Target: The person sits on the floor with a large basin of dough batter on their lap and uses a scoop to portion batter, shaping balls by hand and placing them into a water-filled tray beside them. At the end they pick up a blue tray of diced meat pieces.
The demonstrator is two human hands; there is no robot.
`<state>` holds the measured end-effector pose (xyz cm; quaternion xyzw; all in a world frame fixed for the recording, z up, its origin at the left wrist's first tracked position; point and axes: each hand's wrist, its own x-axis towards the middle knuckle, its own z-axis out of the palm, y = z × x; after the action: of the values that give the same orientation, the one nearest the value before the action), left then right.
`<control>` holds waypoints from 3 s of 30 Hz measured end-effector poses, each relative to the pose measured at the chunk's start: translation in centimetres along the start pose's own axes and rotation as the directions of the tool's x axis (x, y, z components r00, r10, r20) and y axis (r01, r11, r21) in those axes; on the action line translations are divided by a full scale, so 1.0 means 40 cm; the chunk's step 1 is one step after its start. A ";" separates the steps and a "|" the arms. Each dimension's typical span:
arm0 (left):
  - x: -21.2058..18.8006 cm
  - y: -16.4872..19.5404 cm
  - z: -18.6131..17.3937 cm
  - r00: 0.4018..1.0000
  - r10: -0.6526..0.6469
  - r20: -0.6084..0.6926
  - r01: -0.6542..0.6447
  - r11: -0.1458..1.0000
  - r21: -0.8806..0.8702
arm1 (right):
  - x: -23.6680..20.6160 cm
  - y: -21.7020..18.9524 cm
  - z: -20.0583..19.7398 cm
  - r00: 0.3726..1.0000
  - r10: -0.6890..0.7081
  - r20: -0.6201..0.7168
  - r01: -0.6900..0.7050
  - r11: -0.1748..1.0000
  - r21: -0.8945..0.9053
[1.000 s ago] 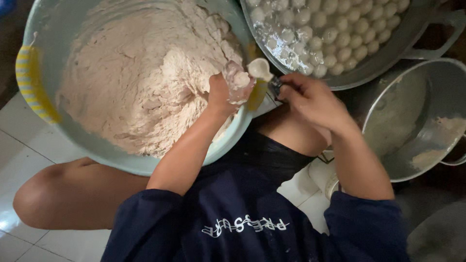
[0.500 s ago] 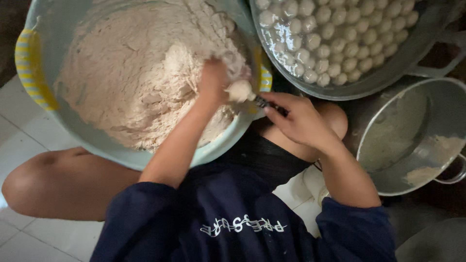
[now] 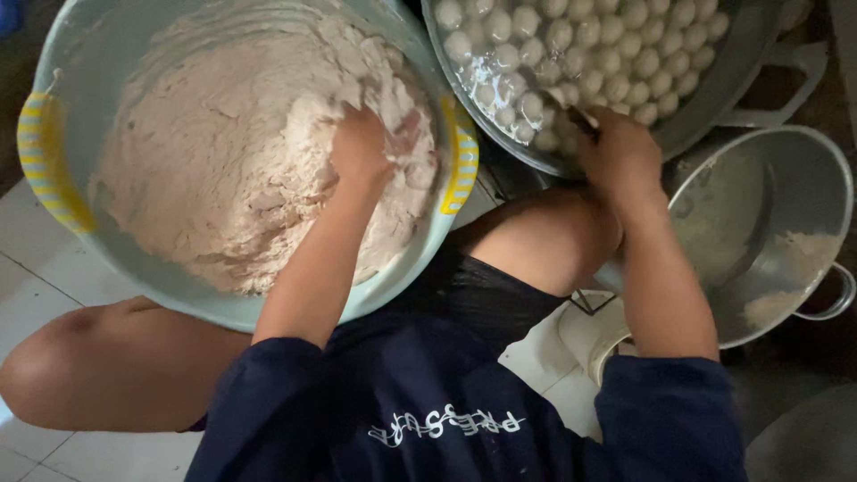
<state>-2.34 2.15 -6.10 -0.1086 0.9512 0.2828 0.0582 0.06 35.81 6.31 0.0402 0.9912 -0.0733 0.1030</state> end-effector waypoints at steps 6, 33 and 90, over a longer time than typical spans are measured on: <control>-0.123 0.067 0.021 0.977 0.207 0.044 -0.168 0.887 -0.431 | -0.029 -0.021 -0.019 0.993 -0.038 -0.116 0.057 0.984 0.169; -0.157 0.104 0.002 0.981 0.192 0.027 -0.188 0.976 -0.107 | -0.124 -0.236 -0.041 0.893 -0.231 0.386 -0.085 0.756 0.649; -0.163 0.104 0.011 0.947 0.298 -0.122 -0.315 0.775 -0.548 | -0.142 -0.244 -0.027 0.919 -0.307 0.247 0.053 0.718 0.694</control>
<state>3.00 6.92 -3.15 0.0314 0.8315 0.5534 -0.0367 4.48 25.97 9.90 -0.0371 0.8614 -0.4432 0.2455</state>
